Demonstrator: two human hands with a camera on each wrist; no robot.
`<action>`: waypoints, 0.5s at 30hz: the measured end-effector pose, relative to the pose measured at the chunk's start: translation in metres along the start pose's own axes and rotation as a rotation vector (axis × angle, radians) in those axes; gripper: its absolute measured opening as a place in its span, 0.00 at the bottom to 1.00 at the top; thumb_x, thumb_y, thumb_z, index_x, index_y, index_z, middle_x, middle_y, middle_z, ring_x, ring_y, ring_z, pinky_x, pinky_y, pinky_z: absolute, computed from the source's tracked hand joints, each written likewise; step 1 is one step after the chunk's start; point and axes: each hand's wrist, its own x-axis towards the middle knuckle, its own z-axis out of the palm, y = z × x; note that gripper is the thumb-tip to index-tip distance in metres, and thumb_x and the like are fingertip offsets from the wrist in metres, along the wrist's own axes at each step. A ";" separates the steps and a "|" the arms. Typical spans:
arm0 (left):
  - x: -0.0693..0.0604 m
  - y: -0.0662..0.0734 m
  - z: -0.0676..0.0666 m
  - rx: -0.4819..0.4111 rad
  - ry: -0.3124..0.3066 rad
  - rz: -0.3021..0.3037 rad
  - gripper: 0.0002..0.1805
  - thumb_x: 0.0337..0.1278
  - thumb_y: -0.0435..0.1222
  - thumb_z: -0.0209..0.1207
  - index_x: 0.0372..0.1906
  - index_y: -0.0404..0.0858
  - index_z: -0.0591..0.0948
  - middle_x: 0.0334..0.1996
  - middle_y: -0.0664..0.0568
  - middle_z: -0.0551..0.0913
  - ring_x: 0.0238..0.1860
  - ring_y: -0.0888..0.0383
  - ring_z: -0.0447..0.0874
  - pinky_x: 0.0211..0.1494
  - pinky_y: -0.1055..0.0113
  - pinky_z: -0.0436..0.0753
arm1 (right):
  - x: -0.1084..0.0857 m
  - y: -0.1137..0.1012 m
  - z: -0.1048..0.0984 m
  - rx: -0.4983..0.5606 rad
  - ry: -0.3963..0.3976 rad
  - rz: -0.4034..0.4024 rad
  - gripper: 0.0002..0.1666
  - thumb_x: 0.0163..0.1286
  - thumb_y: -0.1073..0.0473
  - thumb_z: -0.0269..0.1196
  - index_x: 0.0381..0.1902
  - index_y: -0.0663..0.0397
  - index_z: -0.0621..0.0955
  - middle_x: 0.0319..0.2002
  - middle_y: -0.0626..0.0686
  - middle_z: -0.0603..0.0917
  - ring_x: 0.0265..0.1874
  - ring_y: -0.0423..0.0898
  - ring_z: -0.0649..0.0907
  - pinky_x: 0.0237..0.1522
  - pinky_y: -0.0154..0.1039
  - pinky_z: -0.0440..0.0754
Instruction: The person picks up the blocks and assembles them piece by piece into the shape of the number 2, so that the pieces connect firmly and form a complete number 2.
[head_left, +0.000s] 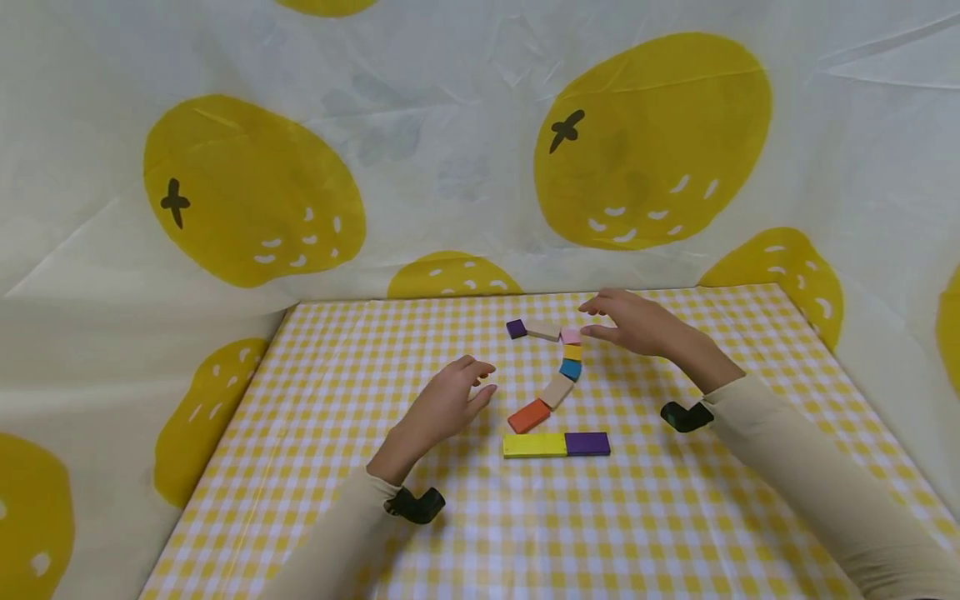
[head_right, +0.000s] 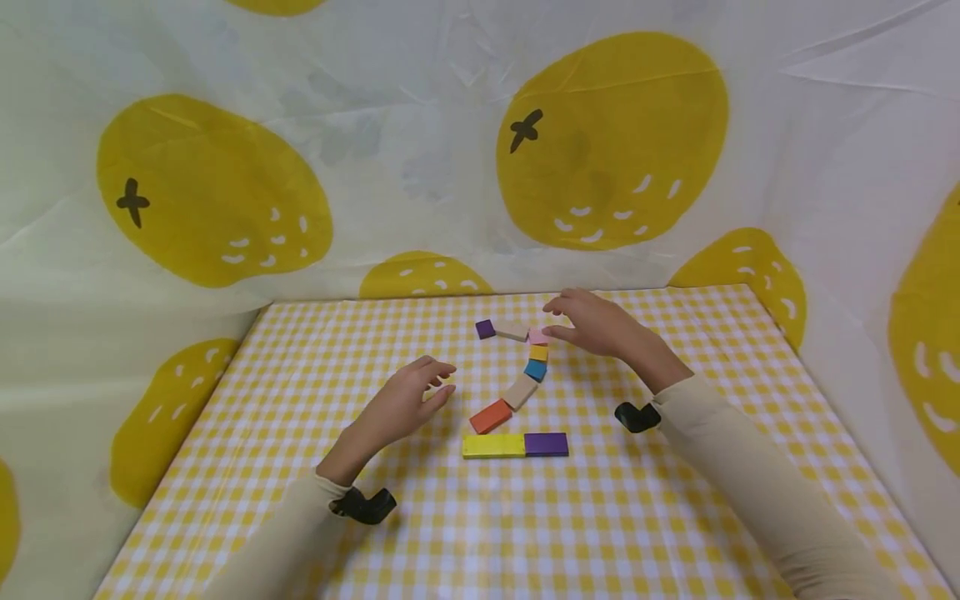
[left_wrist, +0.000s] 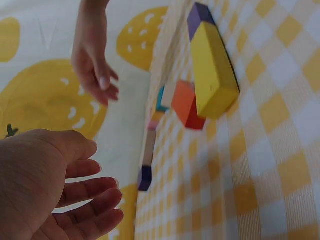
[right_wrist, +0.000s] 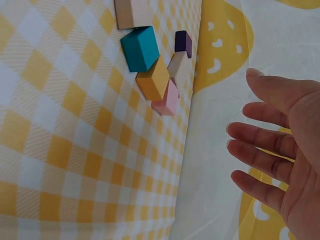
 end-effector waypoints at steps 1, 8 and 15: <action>-0.002 -0.004 -0.002 -0.005 0.004 -0.015 0.17 0.71 0.37 0.61 0.58 0.33 0.81 0.50 0.43 0.83 0.46 0.50 0.85 0.46 0.60 0.84 | -0.003 0.001 0.000 -0.003 0.002 -0.001 0.28 0.75 0.48 0.62 0.64 0.62 0.79 0.56 0.61 0.80 0.52 0.59 0.80 0.52 0.57 0.79; -0.012 -0.020 -0.007 -0.021 0.013 -0.083 0.17 0.68 0.36 0.64 0.57 0.32 0.82 0.48 0.42 0.83 0.45 0.49 0.85 0.46 0.57 0.85 | -0.011 0.005 0.008 0.013 0.005 -0.002 0.27 0.75 0.50 0.63 0.64 0.62 0.78 0.57 0.62 0.80 0.53 0.59 0.81 0.53 0.58 0.79; -0.021 -0.024 -0.007 -0.004 0.005 -0.058 0.18 0.65 0.33 0.66 0.56 0.31 0.82 0.48 0.44 0.82 0.44 0.49 0.85 0.45 0.59 0.85 | -0.004 0.014 0.022 0.056 -0.008 0.015 0.26 0.73 0.54 0.65 0.63 0.63 0.79 0.54 0.62 0.81 0.54 0.60 0.81 0.53 0.57 0.80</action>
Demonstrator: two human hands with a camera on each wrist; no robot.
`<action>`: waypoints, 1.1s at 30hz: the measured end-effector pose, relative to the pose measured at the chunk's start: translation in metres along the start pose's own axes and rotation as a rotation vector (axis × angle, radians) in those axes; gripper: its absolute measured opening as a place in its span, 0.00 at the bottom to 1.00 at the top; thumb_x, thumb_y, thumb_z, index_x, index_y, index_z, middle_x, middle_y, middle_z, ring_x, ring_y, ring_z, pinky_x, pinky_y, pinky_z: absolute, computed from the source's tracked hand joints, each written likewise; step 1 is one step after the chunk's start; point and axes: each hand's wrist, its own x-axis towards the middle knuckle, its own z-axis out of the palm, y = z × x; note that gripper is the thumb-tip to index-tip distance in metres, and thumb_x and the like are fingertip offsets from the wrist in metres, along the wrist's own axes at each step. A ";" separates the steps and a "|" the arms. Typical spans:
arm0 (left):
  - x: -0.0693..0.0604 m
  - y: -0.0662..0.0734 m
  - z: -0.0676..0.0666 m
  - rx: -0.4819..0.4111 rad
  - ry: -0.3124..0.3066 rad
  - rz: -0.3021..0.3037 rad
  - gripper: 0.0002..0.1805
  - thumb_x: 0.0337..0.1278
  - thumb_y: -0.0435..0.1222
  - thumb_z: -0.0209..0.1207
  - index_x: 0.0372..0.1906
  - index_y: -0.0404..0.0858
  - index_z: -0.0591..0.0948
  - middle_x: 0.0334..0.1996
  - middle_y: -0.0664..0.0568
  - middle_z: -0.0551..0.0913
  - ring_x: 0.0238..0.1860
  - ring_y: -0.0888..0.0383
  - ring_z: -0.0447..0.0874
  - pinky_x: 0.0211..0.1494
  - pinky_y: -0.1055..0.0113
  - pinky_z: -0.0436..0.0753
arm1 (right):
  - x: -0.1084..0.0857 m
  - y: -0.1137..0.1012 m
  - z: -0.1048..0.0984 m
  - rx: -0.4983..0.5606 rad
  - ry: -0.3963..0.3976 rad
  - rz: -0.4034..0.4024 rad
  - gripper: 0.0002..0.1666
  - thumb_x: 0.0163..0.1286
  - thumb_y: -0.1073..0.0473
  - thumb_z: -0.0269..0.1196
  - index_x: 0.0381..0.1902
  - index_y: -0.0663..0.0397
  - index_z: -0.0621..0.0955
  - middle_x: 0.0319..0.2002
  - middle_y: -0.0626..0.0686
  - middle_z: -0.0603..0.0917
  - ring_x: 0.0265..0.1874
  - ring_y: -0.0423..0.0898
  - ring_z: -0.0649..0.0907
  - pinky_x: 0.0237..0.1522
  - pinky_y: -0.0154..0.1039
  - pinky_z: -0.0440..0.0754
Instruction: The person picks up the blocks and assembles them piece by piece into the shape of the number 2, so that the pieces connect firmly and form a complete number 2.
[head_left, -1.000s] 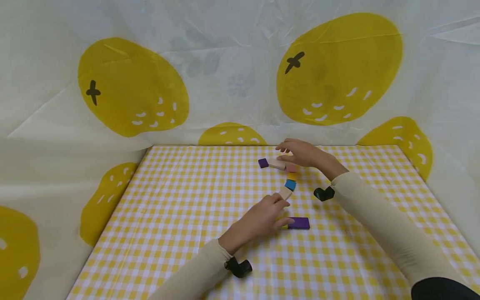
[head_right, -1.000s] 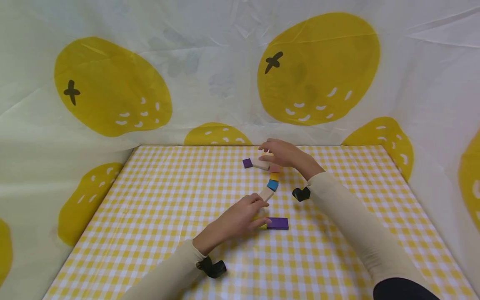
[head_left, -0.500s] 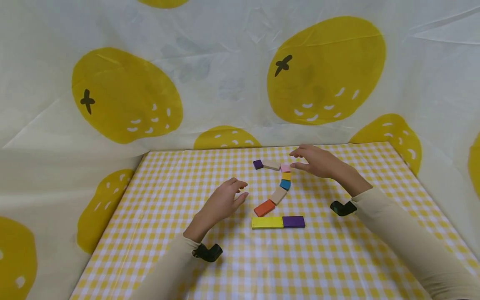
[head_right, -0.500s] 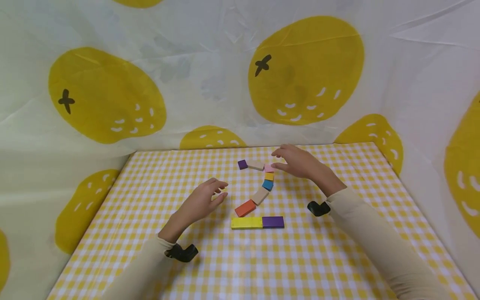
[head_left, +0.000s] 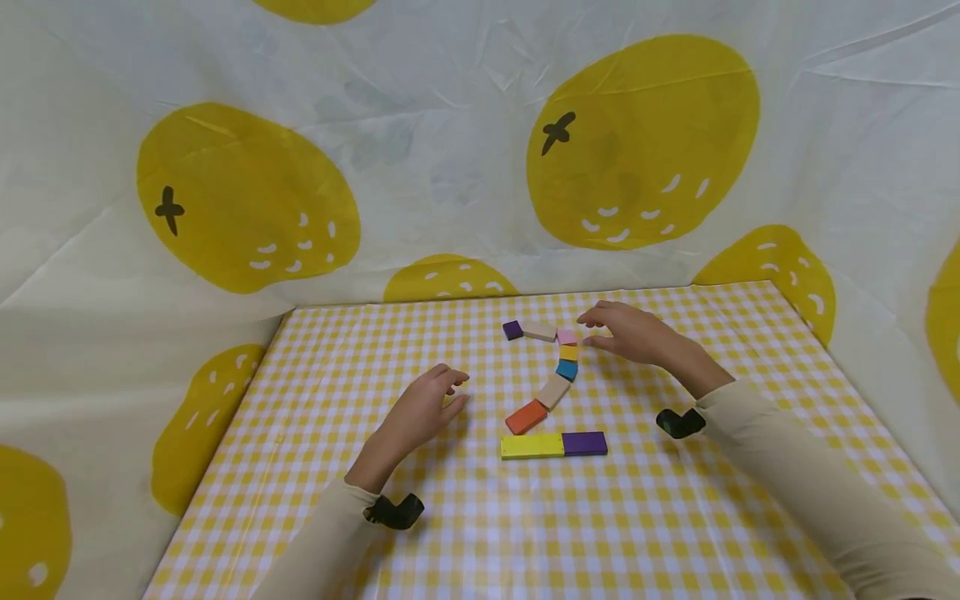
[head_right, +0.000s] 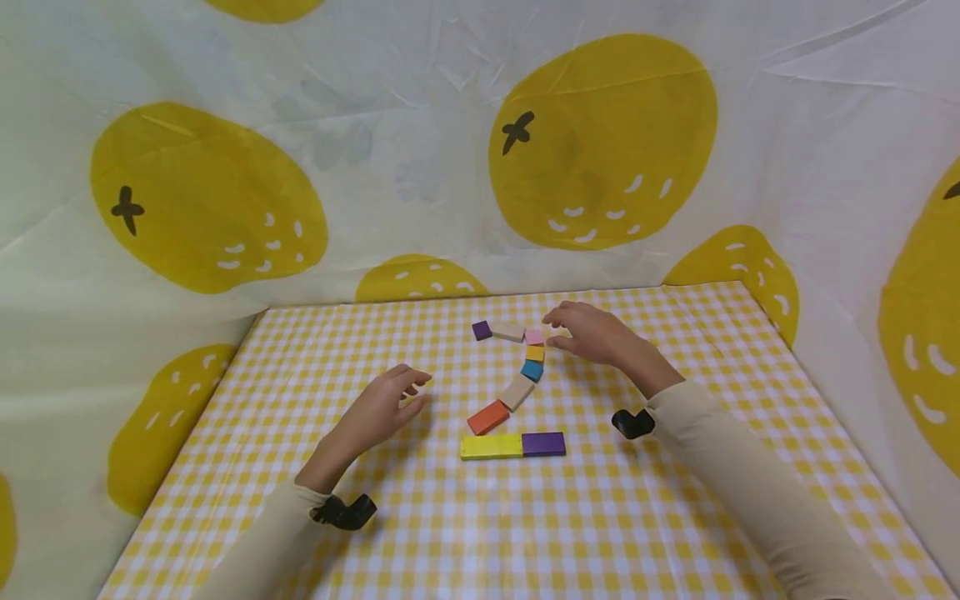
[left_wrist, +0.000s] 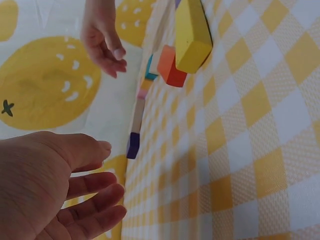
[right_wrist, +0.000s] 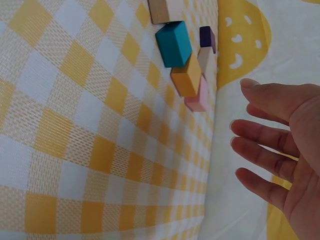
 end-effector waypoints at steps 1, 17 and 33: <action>-0.002 -0.001 0.000 0.007 0.000 0.005 0.18 0.64 0.33 0.66 0.57 0.31 0.82 0.48 0.44 0.82 0.44 0.49 0.86 0.45 0.59 0.85 | 0.003 0.001 0.002 0.006 0.001 0.003 0.26 0.73 0.54 0.65 0.63 0.63 0.79 0.54 0.61 0.81 0.54 0.60 0.82 0.53 0.57 0.80; -0.018 -0.003 0.001 0.047 -0.001 0.035 0.20 0.62 0.31 0.67 0.58 0.31 0.81 0.48 0.44 0.81 0.44 0.50 0.85 0.42 0.61 0.85 | 0.055 0.000 0.028 -0.018 -0.014 0.034 0.24 0.72 0.53 0.66 0.60 0.61 0.82 0.50 0.58 0.83 0.49 0.56 0.83 0.51 0.54 0.81; -0.024 -0.002 0.004 0.068 0.022 0.050 0.20 0.60 0.31 0.69 0.56 0.31 0.82 0.46 0.44 0.81 0.41 0.51 0.85 0.40 0.62 0.84 | 0.073 -0.001 0.032 -0.027 -0.058 0.095 0.15 0.68 0.54 0.69 0.50 0.53 0.87 0.42 0.52 0.82 0.38 0.48 0.78 0.41 0.47 0.79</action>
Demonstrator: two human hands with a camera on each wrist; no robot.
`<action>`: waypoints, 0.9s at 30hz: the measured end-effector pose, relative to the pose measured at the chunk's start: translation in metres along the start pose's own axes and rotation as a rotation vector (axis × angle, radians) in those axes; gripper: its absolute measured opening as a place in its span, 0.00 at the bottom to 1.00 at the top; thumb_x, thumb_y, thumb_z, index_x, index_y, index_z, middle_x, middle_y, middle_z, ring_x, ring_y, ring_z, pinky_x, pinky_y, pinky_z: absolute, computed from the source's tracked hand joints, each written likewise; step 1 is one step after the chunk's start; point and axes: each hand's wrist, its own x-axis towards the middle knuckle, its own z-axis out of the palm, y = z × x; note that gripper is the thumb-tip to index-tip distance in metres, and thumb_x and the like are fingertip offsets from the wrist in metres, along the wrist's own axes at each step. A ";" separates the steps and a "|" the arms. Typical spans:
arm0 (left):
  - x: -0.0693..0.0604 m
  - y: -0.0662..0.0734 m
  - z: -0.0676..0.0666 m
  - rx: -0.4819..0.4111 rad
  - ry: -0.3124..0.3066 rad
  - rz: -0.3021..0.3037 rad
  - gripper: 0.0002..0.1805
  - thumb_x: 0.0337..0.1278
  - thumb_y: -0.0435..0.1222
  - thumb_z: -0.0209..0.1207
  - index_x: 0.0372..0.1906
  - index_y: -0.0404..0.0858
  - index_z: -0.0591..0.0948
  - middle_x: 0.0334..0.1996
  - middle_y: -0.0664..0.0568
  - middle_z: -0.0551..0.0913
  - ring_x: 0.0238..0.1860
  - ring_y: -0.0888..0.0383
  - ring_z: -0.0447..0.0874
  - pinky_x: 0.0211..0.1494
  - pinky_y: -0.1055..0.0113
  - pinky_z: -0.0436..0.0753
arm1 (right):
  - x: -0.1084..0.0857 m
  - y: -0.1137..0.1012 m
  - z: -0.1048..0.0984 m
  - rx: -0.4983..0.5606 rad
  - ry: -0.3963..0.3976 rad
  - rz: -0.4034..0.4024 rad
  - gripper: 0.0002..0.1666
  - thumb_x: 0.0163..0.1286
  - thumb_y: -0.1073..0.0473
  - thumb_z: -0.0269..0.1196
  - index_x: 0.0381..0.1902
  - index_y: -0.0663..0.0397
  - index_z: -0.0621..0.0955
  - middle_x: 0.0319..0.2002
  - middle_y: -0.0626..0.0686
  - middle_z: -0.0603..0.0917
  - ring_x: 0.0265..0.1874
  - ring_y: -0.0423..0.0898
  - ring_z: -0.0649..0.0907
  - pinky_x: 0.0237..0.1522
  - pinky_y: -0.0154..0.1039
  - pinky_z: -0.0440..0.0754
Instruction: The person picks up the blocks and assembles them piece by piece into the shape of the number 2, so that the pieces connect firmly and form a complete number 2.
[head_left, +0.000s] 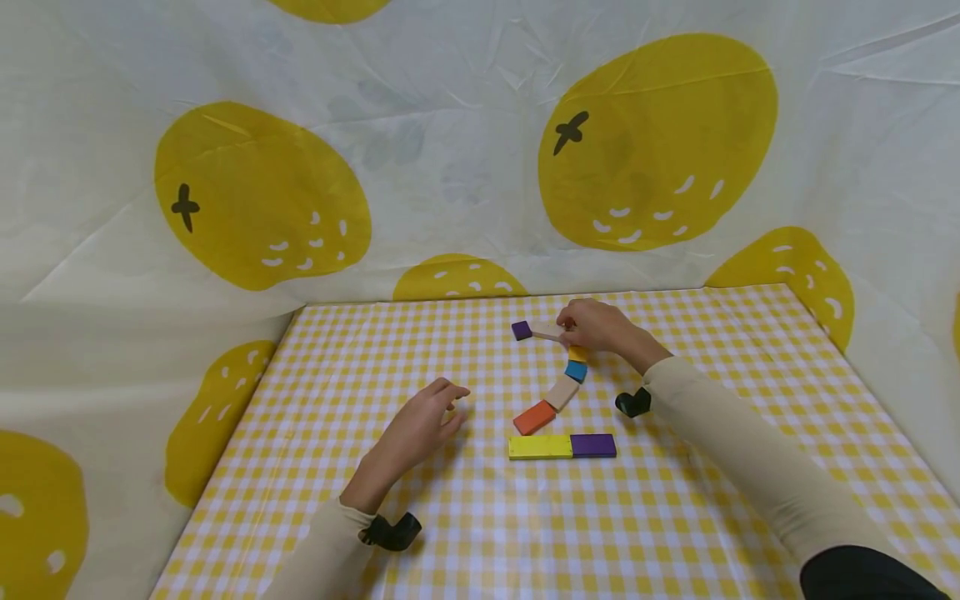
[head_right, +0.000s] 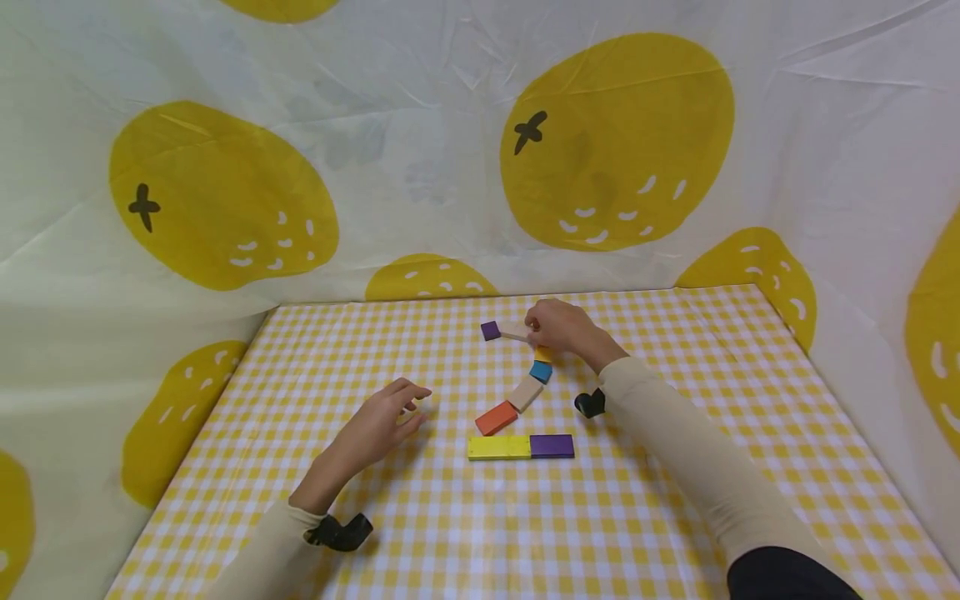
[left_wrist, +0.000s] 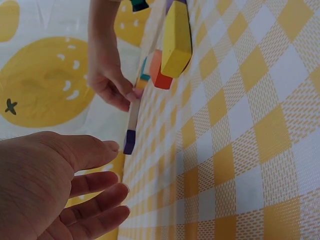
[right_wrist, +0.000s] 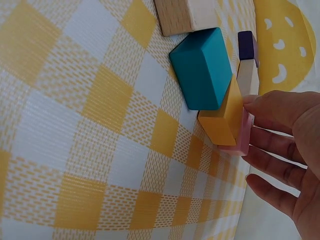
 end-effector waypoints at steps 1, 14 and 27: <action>0.000 0.000 0.000 0.002 -0.001 0.001 0.20 0.60 0.31 0.68 0.56 0.31 0.82 0.46 0.44 0.81 0.41 0.51 0.85 0.40 0.62 0.84 | 0.000 0.000 0.000 0.000 -0.002 -0.002 0.15 0.68 0.54 0.69 0.50 0.53 0.87 0.42 0.52 0.82 0.38 0.48 0.77 0.41 0.47 0.79; -0.001 0.000 0.003 -0.005 0.005 0.023 0.19 0.60 0.30 0.68 0.56 0.31 0.82 0.46 0.43 0.81 0.41 0.50 0.85 0.41 0.62 0.84 | 0.002 0.004 0.000 0.015 -0.009 -0.001 0.19 0.69 0.55 0.67 0.55 0.55 0.85 0.46 0.55 0.83 0.42 0.50 0.80 0.46 0.50 0.80; 0.001 0.003 -0.004 0.010 -0.003 0.016 0.20 0.61 0.32 0.68 0.56 0.31 0.82 0.45 0.44 0.81 0.41 0.51 0.86 0.41 0.60 0.85 | -0.011 0.011 -0.007 0.074 -0.016 0.023 0.23 0.73 0.52 0.63 0.59 0.59 0.83 0.53 0.60 0.84 0.52 0.57 0.82 0.55 0.57 0.79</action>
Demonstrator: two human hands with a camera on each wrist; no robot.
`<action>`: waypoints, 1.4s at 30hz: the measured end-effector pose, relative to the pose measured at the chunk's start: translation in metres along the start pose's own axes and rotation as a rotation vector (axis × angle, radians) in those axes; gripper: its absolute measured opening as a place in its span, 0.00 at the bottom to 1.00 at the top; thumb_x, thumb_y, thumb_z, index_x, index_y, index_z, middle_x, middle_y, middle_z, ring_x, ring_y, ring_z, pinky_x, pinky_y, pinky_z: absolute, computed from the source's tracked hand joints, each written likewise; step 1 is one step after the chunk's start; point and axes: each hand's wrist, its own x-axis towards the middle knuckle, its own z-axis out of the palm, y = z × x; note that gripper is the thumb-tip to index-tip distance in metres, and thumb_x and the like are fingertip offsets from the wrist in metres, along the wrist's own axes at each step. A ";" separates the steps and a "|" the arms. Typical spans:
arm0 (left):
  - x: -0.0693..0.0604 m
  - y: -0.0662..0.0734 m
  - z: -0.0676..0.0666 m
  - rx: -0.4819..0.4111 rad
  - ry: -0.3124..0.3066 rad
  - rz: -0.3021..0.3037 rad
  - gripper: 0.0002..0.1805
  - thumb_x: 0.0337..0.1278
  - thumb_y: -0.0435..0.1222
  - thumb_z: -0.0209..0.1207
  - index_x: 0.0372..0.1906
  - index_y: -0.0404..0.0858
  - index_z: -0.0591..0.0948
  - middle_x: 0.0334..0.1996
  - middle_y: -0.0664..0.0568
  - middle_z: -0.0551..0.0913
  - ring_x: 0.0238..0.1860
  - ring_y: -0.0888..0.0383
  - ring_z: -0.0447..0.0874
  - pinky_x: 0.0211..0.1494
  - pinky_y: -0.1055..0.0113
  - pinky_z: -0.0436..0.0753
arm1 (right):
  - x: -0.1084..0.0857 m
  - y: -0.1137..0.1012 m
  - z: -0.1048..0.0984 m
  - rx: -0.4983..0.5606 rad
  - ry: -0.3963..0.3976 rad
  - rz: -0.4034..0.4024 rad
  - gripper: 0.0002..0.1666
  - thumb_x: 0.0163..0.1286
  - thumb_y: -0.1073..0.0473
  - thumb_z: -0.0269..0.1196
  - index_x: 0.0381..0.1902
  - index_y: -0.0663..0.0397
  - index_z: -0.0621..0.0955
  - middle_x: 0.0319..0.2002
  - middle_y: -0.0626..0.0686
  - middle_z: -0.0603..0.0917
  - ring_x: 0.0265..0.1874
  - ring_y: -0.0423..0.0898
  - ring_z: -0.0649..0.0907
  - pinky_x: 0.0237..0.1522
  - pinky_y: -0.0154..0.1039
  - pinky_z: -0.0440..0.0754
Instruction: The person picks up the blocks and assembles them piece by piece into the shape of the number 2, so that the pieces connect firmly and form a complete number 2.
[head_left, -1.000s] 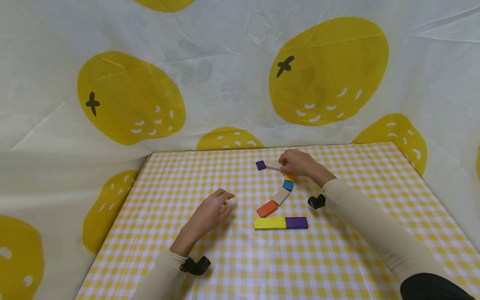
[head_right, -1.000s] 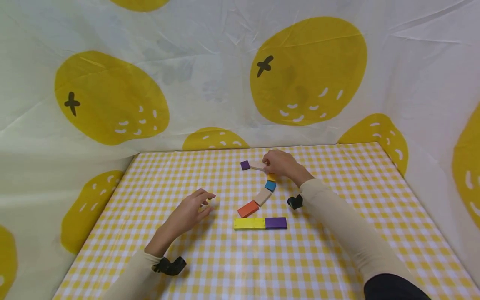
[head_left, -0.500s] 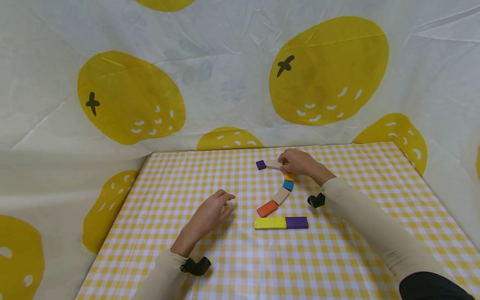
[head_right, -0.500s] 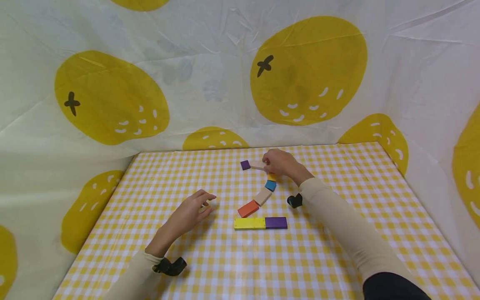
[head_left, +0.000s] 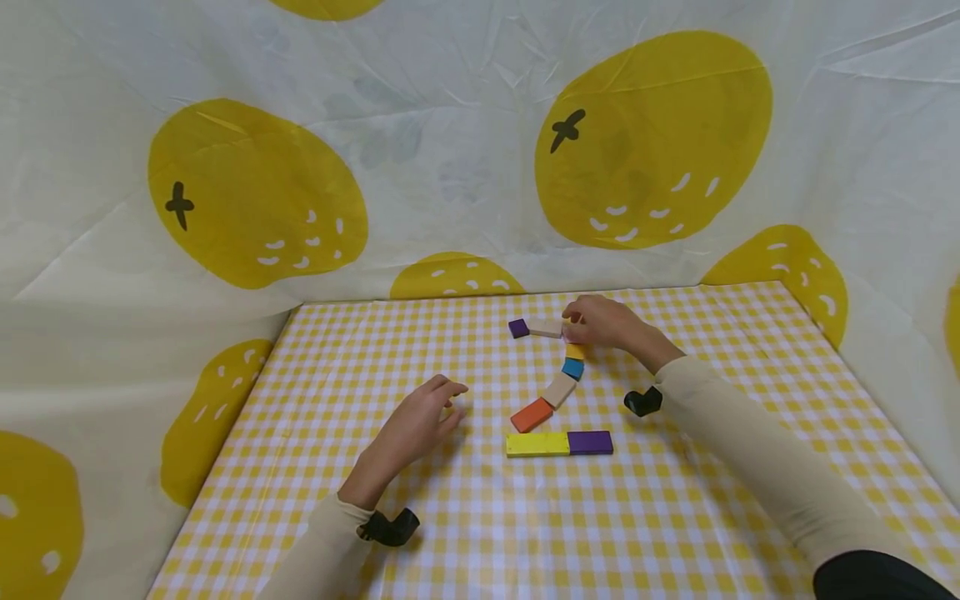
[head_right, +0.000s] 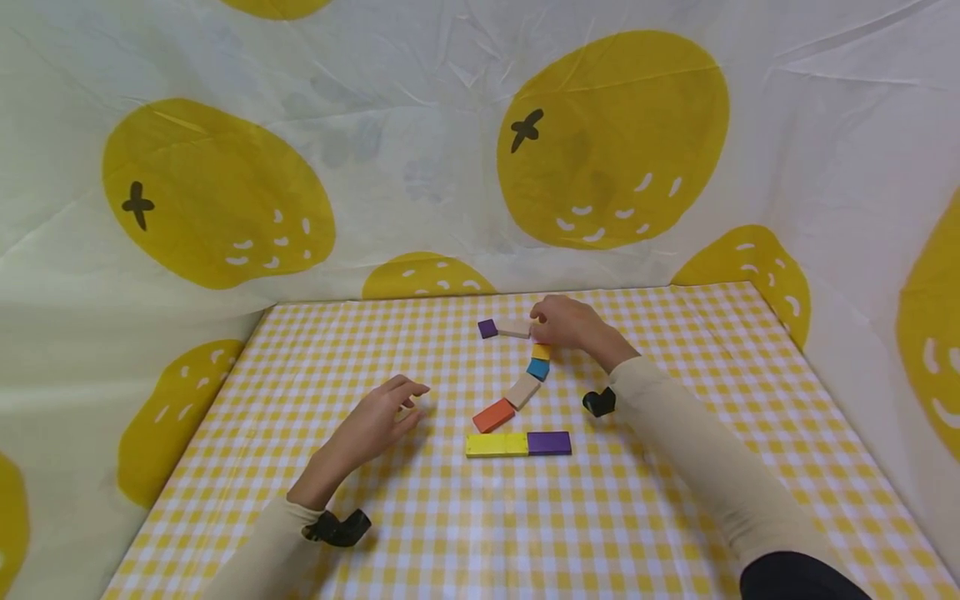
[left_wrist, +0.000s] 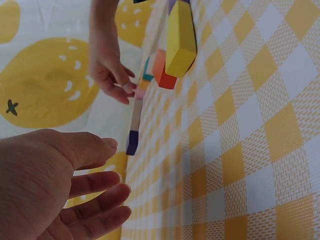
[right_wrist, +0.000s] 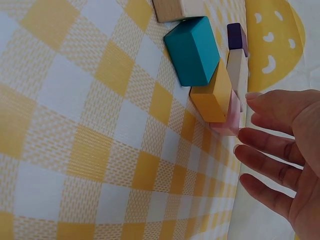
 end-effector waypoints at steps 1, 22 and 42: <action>0.000 0.000 0.000 -0.001 0.002 -0.001 0.19 0.61 0.32 0.68 0.56 0.32 0.82 0.45 0.44 0.81 0.41 0.51 0.86 0.41 0.60 0.85 | 0.000 0.000 0.000 -0.002 -0.002 0.004 0.23 0.73 0.51 0.63 0.59 0.59 0.83 0.53 0.60 0.84 0.51 0.57 0.82 0.55 0.57 0.79; -0.002 -0.002 0.003 -0.013 -0.018 -0.039 0.18 0.62 0.32 0.67 0.56 0.31 0.82 0.45 0.43 0.81 0.41 0.50 0.86 0.41 0.59 0.85 | -0.007 0.003 0.000 0.056 -0.039 -0.035 0.18 0.72 0.61 0.66 0.56 0.62 0.84 0.54 0.60 0.85 0.50 0.57 0.84 0.55 0.55 0.81; -0.004 -0.005 0.005 -0.010 -0.011 -0.018 0.18 0.62 0.32 0.67 0.55 0.32 0.82 0.46 0.43 0.81 0.41 0.50 0.86 0.41 0.60 0.85 | -0.004 0.006 -0.001 0.044 -0.014 -0.111 0.14 0.70 0.61 0.68 0.50 0.63 0.86 0.49 0.60 0.85 0.47 0.56 0.84 0.53 0.55 0.82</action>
